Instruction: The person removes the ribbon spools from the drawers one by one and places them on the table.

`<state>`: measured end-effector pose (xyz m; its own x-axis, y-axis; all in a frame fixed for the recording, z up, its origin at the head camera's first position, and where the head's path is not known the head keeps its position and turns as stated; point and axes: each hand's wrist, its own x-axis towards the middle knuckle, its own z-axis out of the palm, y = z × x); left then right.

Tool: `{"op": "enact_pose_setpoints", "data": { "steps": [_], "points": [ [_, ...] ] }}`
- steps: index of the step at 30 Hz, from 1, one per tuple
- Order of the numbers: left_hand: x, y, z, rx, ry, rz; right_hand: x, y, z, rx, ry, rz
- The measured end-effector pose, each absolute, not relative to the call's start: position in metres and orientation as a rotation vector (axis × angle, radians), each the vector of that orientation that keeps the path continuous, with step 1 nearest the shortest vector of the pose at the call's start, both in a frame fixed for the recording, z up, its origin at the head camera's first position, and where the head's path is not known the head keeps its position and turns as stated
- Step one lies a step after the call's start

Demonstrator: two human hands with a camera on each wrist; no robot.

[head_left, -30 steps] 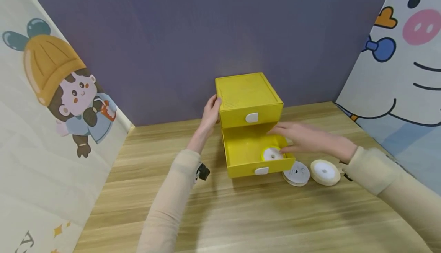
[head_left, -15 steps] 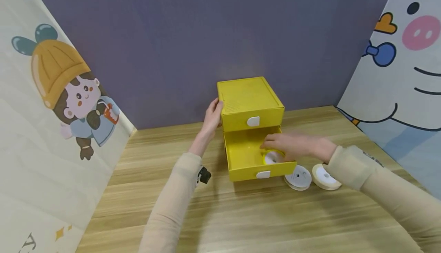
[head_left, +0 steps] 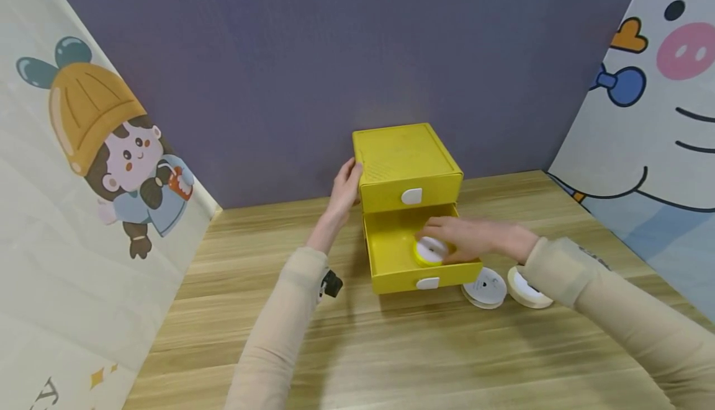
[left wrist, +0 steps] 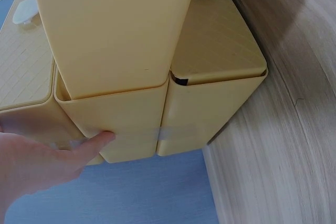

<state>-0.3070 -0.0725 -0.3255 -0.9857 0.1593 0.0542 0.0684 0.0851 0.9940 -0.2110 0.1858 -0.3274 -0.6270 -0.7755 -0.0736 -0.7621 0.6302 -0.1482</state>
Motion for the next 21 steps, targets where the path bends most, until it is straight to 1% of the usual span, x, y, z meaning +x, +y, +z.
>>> {"op": "enact_pose_setpoints", "data": {
  "steps": [9,21],
  "points": [
    [-0.308,-0.072,-0.326,0.235,2.252,2.074,-0.213,0.180,-0.334,-1.174,2.702,-0.136],
    [-0.307,-0.073,-0.326,0.243,2.247,2.078,-0.216,0.177,-0.341,-1.265,2.771,-0.118]
  ]
}}
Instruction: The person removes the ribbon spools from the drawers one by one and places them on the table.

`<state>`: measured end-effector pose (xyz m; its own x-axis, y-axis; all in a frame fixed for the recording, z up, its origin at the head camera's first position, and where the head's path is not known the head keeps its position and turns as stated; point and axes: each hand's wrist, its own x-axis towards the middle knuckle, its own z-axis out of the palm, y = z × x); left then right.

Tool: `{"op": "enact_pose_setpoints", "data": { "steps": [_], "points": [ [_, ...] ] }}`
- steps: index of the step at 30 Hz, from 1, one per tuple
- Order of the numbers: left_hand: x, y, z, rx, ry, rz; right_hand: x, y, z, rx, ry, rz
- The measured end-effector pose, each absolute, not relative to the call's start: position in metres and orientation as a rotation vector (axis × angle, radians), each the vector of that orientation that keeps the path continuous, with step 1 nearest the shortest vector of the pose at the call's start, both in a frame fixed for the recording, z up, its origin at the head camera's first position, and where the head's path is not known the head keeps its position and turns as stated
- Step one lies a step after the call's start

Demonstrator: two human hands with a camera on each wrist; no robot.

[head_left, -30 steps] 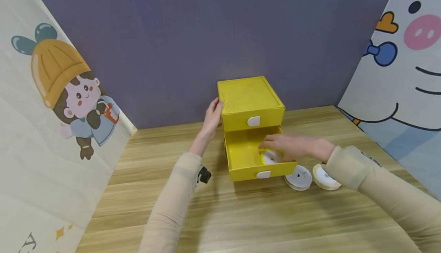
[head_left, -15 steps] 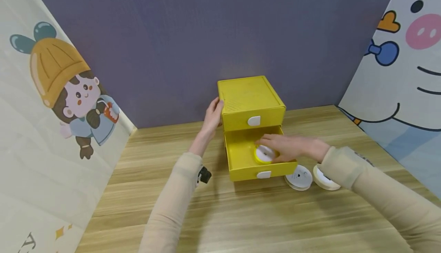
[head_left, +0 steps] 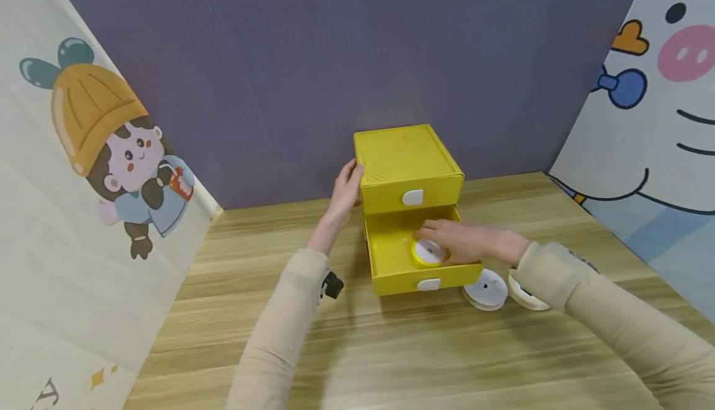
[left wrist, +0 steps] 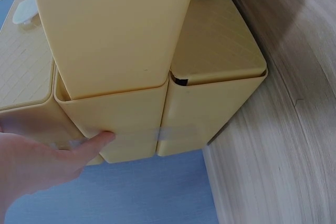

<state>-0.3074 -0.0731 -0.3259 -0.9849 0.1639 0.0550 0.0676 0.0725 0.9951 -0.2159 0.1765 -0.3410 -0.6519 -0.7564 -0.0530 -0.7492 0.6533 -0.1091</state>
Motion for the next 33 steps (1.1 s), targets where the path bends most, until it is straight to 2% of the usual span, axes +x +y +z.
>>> {"op": "enact_pose_setpoints", "data": {
  "steps": [7,18,33],
  "points": [
    [-0.306,-0.073,-0.326,0.216,2.232,2.076,-0.213,0.180,-0.328,-1.329,2.836,-0.200],
    [-0.306,-0.072,-0.326,0.227,2.238,2.073,-0.200,0.200,-0.296,-1.178,2.972,-0.291],
    [-0.306,-0.073,-0.325,0.235,2.230,2.068,-0.179,0.244,-0.285,-1.239,3.072,-0.288]
  ]
}}
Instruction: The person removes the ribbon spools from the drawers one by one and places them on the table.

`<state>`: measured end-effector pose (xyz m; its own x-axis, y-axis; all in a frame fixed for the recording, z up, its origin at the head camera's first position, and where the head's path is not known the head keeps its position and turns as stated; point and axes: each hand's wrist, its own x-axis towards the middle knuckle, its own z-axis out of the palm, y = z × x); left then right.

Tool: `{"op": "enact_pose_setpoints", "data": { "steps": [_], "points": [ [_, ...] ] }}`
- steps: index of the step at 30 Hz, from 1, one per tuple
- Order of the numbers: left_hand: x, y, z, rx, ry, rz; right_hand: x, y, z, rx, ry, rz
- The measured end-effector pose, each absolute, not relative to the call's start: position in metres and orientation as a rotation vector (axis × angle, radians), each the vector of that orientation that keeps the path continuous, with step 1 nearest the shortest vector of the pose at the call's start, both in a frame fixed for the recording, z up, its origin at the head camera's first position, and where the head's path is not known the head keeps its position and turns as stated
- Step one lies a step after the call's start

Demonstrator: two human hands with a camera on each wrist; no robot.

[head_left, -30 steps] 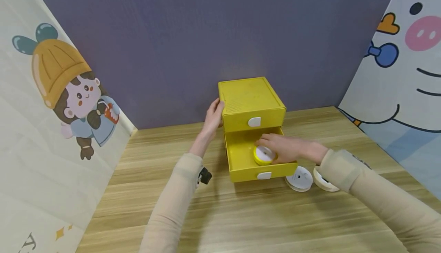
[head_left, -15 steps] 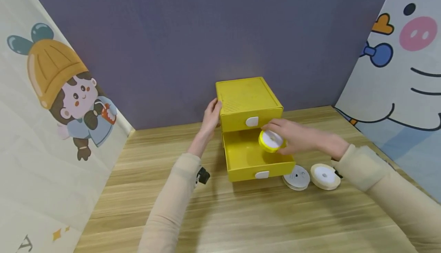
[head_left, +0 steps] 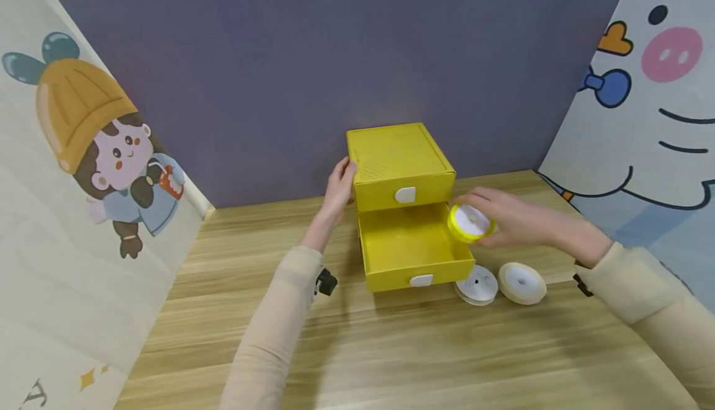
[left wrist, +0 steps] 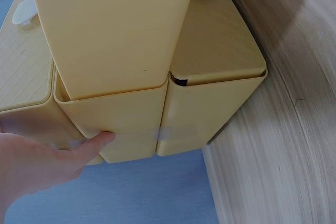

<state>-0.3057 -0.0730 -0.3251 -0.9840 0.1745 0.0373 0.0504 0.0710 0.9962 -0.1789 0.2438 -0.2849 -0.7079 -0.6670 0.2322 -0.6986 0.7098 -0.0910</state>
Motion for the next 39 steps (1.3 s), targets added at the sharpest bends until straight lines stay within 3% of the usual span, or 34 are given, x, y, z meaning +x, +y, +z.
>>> {"op": "enact_pose_setpoints", "data": {
  "steps": [12,21,39],
  "points": [
    [-0.306,-0.074,-0.325,0.225,2.229,2.063,-0.167,0.280,-0.304,0.986,-2.780,0.231],
    [-0.308,-0.074,-0.326,0.226,2.227,2.069,-0.153,0.313,-0.326,0.746,-2.960,0.272],
    [-0.307,-0.073,-0.324,0.211,2.219,2.070,-0.140,0.374,-0.378,0.668,-2.896,0.220]
  ]
}}
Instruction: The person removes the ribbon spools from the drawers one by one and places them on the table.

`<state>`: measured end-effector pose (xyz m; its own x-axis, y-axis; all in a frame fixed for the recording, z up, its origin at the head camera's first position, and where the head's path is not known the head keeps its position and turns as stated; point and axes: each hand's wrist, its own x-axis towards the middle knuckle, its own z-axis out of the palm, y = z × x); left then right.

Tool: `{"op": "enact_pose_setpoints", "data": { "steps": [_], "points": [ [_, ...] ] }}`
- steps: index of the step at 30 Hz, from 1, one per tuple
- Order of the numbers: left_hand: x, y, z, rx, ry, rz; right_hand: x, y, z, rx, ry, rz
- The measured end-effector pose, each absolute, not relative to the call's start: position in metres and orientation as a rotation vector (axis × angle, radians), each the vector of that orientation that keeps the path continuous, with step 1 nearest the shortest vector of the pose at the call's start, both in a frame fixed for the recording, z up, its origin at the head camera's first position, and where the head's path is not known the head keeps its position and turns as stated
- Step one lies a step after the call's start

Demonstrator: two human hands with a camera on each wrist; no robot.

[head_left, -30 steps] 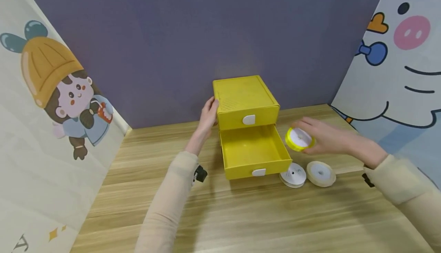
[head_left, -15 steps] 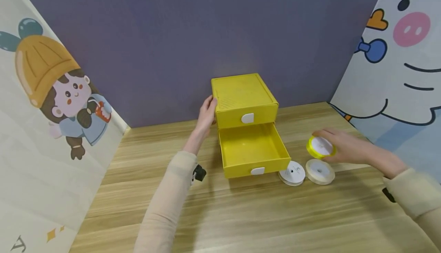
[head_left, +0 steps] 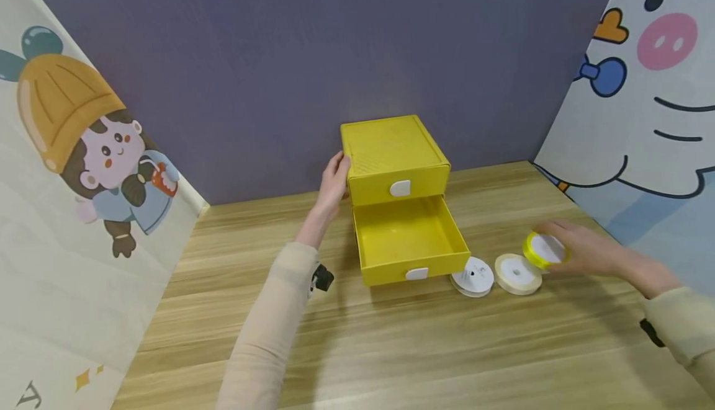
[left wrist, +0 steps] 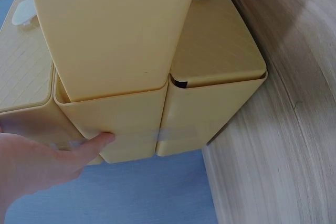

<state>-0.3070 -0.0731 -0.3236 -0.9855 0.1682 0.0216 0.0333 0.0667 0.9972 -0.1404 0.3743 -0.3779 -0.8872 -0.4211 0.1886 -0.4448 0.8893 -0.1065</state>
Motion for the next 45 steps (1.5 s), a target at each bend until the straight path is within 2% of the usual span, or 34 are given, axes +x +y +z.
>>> {"op": "enact_pose_setpoints", "data": {
  "steps": [17,45],
  "points": [
    [-0.308,-0.074,-0.323,0.202,2.231,2.069,-0.142,0.402,-0.402,0.475,-3.117,0.237],
    [-0.307,-0.073,-0.323,0.198,2.232,2.041,-0.142,0.405,-0.423,0.489,-3.231,0.342]
  ]
}}
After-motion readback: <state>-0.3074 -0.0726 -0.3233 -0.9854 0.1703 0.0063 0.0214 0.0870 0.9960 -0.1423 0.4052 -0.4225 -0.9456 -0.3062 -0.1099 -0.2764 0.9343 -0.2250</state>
